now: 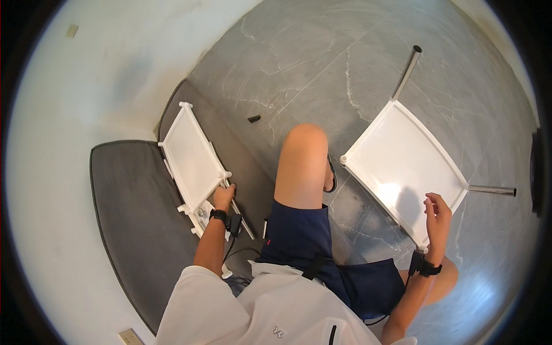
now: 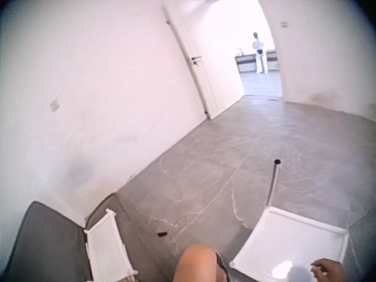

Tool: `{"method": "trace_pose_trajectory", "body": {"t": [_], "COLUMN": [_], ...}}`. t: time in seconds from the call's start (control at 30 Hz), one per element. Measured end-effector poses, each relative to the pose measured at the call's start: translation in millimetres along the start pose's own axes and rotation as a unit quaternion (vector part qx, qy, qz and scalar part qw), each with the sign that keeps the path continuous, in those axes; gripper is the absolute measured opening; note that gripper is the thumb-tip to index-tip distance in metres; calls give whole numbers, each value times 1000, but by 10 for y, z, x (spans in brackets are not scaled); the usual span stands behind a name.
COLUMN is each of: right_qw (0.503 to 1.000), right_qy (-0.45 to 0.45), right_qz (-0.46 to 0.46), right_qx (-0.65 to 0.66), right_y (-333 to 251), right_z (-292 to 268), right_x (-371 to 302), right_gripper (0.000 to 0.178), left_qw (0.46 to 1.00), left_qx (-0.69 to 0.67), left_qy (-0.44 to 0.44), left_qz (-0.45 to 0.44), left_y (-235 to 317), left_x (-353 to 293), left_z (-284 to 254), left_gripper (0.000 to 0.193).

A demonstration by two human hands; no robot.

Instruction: Assembling a white plastic shelving unit or trolley by connecting metal poles and plastic shelves.

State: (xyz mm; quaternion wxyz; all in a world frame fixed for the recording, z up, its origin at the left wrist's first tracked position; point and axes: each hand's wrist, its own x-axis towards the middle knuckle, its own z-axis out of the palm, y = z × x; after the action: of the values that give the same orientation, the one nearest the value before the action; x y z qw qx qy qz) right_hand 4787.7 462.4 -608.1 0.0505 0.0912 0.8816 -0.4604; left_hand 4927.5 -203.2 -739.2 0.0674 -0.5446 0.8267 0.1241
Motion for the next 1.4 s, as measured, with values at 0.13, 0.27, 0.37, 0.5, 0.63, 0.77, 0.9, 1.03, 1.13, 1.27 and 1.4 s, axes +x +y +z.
{"method": "trace_pose_trajectory", "body": {"t": [0.13, 0.27, 0.37, 0.5, 0.63, 0.77, 0.9, 1.03, 1.13, 1.27, 1.4], "right_qw": [999, 997, 993, 989, 991, 957, 892, 907, 944, 973, 965], "right_qy": [1, 3, 1, -6, -53, -179, -314, -248, -67, -25, 135], "right_qz": [-35, -77, -114, -148, -118, -89, -126, -148, -141, -104, -8], "right_qx": [-22, -23, -11, -1, 23, 209, 299, 307, 289, 206, 224], "right_y": [68, -11, -72, -192, -351, -473, -1013, -1403, -1394, -1145, -716], "right_z": [-216, -451, -395, -344, -338, -143, 19, 1, 84, -7, -275], "right_x": [58, -15, -47, -44, -114, -270, -558, -780, -734, -654, -715], "right_gripper": [18, 16, 15, 14, 17, 19, 33, 41, 32, 23, 16], "left_qw": [942, 842, 786, 718, 738, 710, 580, 490, 464, 482, 553], "left_qx": [-220, -309, -270, -293, -314, -303, -363, -402, -417, -393, -417], "left_qy": [-241, -419, -515, -584, -592, -624, -661, -687, -692, -664, -473], "left_qz": [-80, -140, -208, -239, -76, 124, 308, 355, 362, 415, 545], "left_y": [-128, 86, 0, 498, 1116, 1920, 2829, 3499, 3566, 3565, 3645], "left_x": [-176, -1149, -1379, -1892, -2369, -2718, -2989, -3442, -3717, -3833, -3417], "left_z": [-66, -865, -1339, -2036, -2305, -2349, -2116, -1807, -1528, -1265, -919], "left_gripper": [36, 18, 15, 8, 20, 31, 41, 47, 45, 32, 20]}}
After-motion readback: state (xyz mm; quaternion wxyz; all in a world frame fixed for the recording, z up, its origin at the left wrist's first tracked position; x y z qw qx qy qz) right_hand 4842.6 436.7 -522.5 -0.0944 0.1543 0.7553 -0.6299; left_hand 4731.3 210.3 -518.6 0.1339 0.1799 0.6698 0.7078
